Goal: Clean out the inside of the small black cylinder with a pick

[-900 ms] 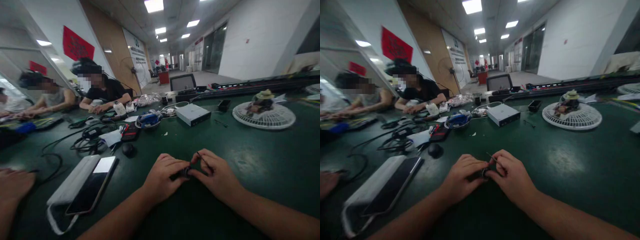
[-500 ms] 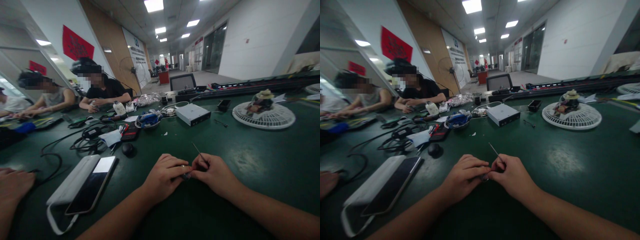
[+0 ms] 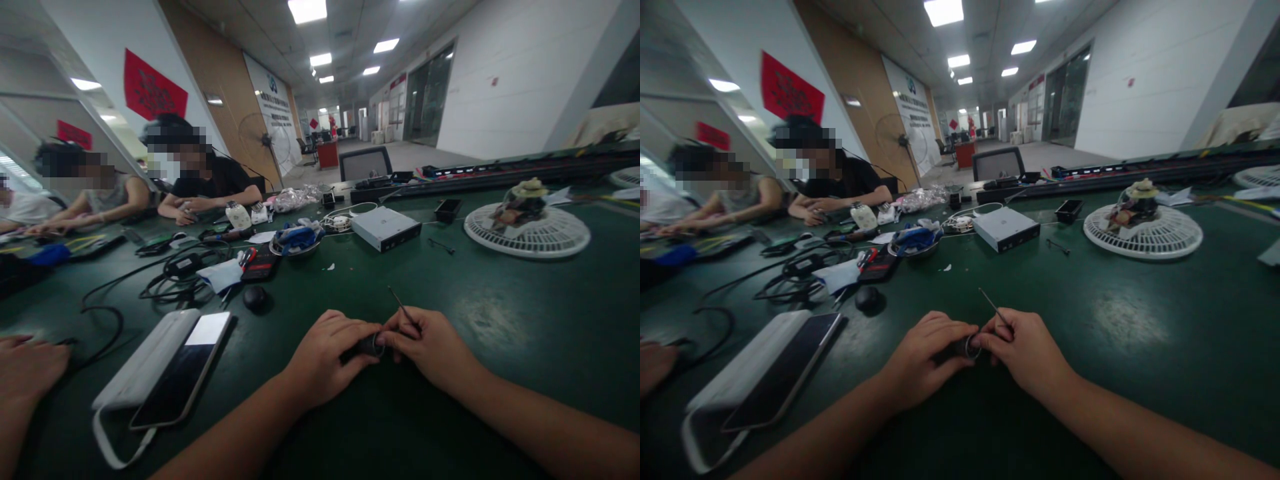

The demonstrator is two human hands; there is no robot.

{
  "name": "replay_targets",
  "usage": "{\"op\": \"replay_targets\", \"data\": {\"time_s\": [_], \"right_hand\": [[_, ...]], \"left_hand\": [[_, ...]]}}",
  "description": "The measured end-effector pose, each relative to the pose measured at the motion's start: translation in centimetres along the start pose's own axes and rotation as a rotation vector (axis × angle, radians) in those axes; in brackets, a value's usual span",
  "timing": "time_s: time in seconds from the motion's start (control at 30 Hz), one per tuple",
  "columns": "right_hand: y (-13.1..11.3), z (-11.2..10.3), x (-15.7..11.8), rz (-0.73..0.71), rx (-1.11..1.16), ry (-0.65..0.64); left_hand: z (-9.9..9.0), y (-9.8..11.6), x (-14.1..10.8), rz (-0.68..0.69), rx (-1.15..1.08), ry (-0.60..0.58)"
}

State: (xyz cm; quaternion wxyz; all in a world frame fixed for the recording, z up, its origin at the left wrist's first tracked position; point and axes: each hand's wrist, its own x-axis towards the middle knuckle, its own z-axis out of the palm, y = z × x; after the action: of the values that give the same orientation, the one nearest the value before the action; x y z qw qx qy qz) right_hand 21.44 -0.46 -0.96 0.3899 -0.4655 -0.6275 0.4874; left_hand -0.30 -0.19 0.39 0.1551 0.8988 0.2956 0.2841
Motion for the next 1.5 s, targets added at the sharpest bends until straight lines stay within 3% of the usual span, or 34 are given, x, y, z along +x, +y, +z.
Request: {"op": "replay_targets", "data": {"time_s": [0.3,0.43,0.53,0.73,0.83,1.07,1.27,1.4,1.5], "right_hand": [[-0.5,0.1,-0.4,-0.215,-0.413,0.034],[-1.2,0.1,-0.8,-0.213,-0.466,0.017],[-1.4,0.0,-0.9,-0.212,-0.413,0.023],[-0.8,0.0,-0.6,-0.287,-0.398,0.052],[-0.8,0.0,-0.6,-0.301,-0.433,0.005],[-0.9,-0.1,-0.6,-0.283,-0.486,0.042],[-0.7,0.0,-0.7,-0.381,-0.451,-0.018],[-0.7,0.0,-0.5,-0.31,-0.489,0.047],[-0.8,-0.1,-0.6,-0.308,-0.508,0.013]], "left_hand": [[0.1,-0.1,0.1,0.036,-0.001,0.026],[0.3,0.2,0.1,0.016,0.006,0.066],[0.4,0.4,0.1,-0.086,0.035,0.145],[0.4,-0.6,0.1,-0.466,0.101,0.356],[0.4,-1.1,0.0,-0.536,0.056,0.401],[0.4,-0.6,0.1,-0.456,0.072,0.349],[0.4,-0.5,0.1,-0.394,0.032,0.332],[0.3,-0.6,0.1,-0.393,0.047,0.316],[0.3,-0.5,0.1,-0.395,0.069,0.328]]}}
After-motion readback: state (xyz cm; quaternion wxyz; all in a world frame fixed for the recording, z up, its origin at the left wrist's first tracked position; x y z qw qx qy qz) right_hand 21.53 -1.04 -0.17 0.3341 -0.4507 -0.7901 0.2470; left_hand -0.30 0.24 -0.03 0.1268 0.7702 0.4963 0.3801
